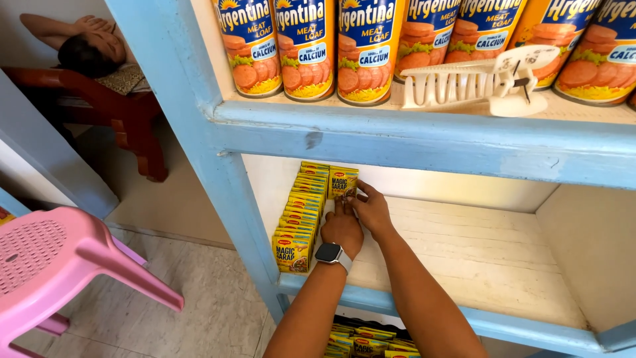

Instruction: Stocking and organizing seasoning packets on a grocery store shelf.

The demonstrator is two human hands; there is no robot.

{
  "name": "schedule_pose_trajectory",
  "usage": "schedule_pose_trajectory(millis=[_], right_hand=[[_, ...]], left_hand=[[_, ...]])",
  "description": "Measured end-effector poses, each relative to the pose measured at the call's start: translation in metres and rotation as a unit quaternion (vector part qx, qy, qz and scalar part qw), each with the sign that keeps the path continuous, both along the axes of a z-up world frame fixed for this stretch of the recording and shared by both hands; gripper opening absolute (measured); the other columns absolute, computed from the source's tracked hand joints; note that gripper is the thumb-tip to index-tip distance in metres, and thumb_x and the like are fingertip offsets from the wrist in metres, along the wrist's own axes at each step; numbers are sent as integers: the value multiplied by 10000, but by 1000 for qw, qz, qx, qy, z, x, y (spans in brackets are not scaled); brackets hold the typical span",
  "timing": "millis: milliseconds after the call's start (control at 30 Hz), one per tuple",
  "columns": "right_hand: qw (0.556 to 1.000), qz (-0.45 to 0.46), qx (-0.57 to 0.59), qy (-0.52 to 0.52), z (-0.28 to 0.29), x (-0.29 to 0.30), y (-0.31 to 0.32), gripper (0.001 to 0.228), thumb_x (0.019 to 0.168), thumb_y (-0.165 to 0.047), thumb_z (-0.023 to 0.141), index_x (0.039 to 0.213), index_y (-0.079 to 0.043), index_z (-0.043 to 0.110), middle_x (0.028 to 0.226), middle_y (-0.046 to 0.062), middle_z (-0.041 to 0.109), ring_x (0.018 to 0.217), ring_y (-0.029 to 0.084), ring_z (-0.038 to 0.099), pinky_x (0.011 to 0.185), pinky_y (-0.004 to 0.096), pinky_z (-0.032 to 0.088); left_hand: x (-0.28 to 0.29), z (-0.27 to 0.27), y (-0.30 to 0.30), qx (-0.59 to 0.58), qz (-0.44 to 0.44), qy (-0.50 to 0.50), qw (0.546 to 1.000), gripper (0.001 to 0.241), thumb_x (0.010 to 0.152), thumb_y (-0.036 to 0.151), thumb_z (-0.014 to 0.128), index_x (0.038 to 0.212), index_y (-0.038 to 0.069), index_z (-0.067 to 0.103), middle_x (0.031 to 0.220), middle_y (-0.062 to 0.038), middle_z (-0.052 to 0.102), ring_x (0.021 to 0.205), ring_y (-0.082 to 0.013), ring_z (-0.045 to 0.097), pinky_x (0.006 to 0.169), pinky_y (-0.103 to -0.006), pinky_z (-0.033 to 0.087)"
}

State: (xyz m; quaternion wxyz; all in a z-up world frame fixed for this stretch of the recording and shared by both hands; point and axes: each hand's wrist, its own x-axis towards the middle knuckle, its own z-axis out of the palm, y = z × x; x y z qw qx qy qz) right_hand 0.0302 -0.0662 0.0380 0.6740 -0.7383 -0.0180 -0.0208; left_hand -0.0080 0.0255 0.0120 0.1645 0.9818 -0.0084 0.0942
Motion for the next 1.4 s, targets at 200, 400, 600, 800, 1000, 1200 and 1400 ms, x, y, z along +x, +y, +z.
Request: schedule_pose_trajectory(millis=[200, 400, 600, 800, 1000, 1200, 1400], right_hand=[[1000, -11, -24, -15, -6, 3, -1, 656, 859, -106, 720, 1461, 26, 494, 1335, 176, 675, 1186, 238, 683, 923, 332, 569], [998, -25, -55, -24, -11, 6, -3, 666, 856, -126, 736, 1470, -15, 503, 1393, 158, 632, 1214, 240, 650, 968, 348, 541], [999, -21, -38, -22, -9, 4, -2, 667, 857, -111, 724, 1480, -47, 491, 1392, 153, 626, 1204, 230, 646, 949, 340, 551], [999, -5, -11, -30, -11, 5, -2, 667, 855, -90, 718, 1481, -50, 489, 1404, 165, 603, 1186, 232, 657, 932, 340, 564], [1000, -7, -5, -25, -12, 6, -1, 678, 846, -87, 719, 1480, -41, 481, 1422, 175, 606, 1189, 234, 654, 939, 341, 558], [1000, 7, 23, -6, -10, 5, -1, 760, 845, -86, 733, 1529, -49, 403, 1455, 182, 559, 1224, 251, 644, 979, 353, 544], [999, 37, 35, -12, -6, 6, 1, 873, 811, -82, 747, 1571, -97, 317, 1555, 146, 470, 1319, 274, 550, 1029, 399, 510]], left_hand=[[5, -12, -1, 0, 15, -26, 1000, 586, 970, 254, 530, 1508, 50, 417, 1604, -173, 371, 1177, -360, 596, 781, -433, 604], [5, -13, -1, -12, 17, -42, 999, 616, 967, 269, 542, 1526, 52, 405, 1596, -176, 376, 1179, -365, 595, 796, -435, 599], [8, -9, 0, -1, 16, -12, 1000, 613, 962, 242, 527, 1535, 67, 395, 1626, -152, 343, 1196, -353, 591, 816, -430, 598], [9, -10, 0, 2, 18, 4, 1000, 638, 974, 264, 519, 1551, 45, 359, 1634, -142, 325, 1191, -348, 592, 812, -424, 598], [9, -13, 0, 6, 16, -12, 1000, 609, 978, 270, 523, 1531, 48, 398, 1627, -157, 346, 1185, -347, 602, 797, -428, 602], [10, -18, 1, -5, 17, -43, 999, 620, 972, 294, 540, 1526, 48, 409, 1609, -164, 368, 1170, -351, 611, 791, -435, 600], [6, -9, 1, -2, 11, -15, 1000, 585, 991, 283, 520, 1523, 73, 399, 1617, -135, 361, 1154, -365, 607, 783, -456, 596]])
